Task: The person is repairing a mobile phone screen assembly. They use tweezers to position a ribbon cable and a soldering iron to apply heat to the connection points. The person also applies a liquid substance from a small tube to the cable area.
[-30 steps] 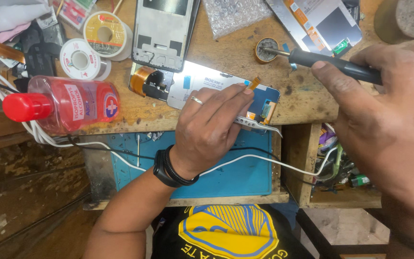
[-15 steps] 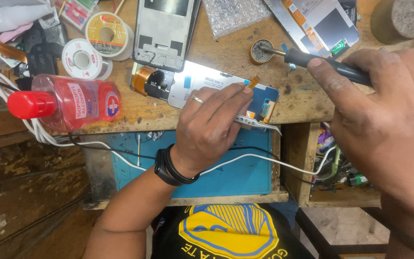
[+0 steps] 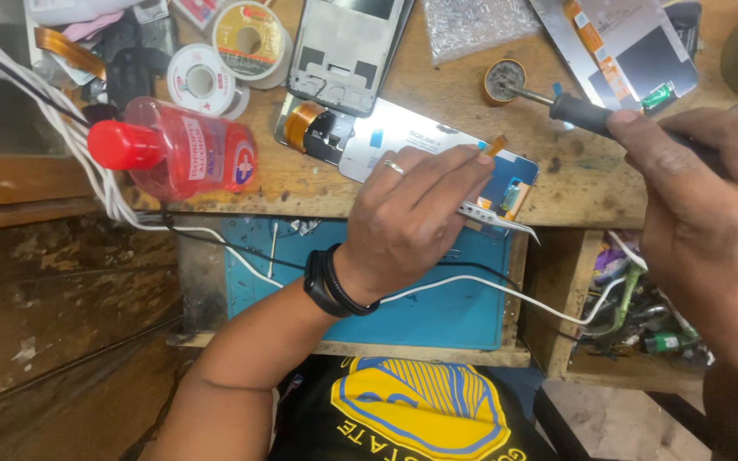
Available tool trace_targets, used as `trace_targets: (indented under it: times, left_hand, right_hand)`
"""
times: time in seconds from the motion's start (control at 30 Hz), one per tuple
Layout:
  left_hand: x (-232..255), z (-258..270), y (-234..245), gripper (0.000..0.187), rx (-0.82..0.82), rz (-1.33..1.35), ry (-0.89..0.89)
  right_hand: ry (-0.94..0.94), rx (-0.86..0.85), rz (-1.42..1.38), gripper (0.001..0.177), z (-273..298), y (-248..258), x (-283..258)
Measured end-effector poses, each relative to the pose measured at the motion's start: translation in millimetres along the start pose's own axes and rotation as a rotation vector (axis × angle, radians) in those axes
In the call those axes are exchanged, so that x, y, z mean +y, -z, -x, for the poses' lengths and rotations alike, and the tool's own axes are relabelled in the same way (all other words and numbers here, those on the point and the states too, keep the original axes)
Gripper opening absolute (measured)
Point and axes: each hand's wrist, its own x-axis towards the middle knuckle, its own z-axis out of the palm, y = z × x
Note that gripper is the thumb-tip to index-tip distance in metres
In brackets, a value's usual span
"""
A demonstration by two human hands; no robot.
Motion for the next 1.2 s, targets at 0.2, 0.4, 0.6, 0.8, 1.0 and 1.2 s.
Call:
trace_targets:
  times: [0.2,0.4,0.6,0.8,1.0,1.2]
  left_hand:
    - [-0.1,-1.0,-3.5,0.031,0.017,0.011,0.017]
    - [-1.0,-1.1,-5.5,0.027,0.016,0.005,0.009]
    - [1.0,-1.9,-5.2,0.027,0.012,-0.032,0.007]
    - [2.3,-5.1,-6.5,0.023,0.024,-0.029,0.003]
    - [3.8,-5.0,-6.3,0.023,0.009,-0.042,0.002]
    - [3.4,-4.8,-7.3,0.022,0.02,-0.064,-0.013]
  right_hand:
    - [-0.26,-0.023,-0.187,0.015,27.6,-7.3,25.4]
    - [-0.153,0.001,0.047,0.021,43.2,-16.2,17.2]
    - [-0.142,0.026,0.034,0.025,53.4,-28.8,21.9]
    - [-0.109,0.06,0.013,0.036,54.3,-32.9,19.6]
    - [-0.092,0.103,-0.016,0.041,50.7,-28.2,13.2]
    - [-0.088,0.109,-0.052,0.043,45.3,-23.0,10.2]
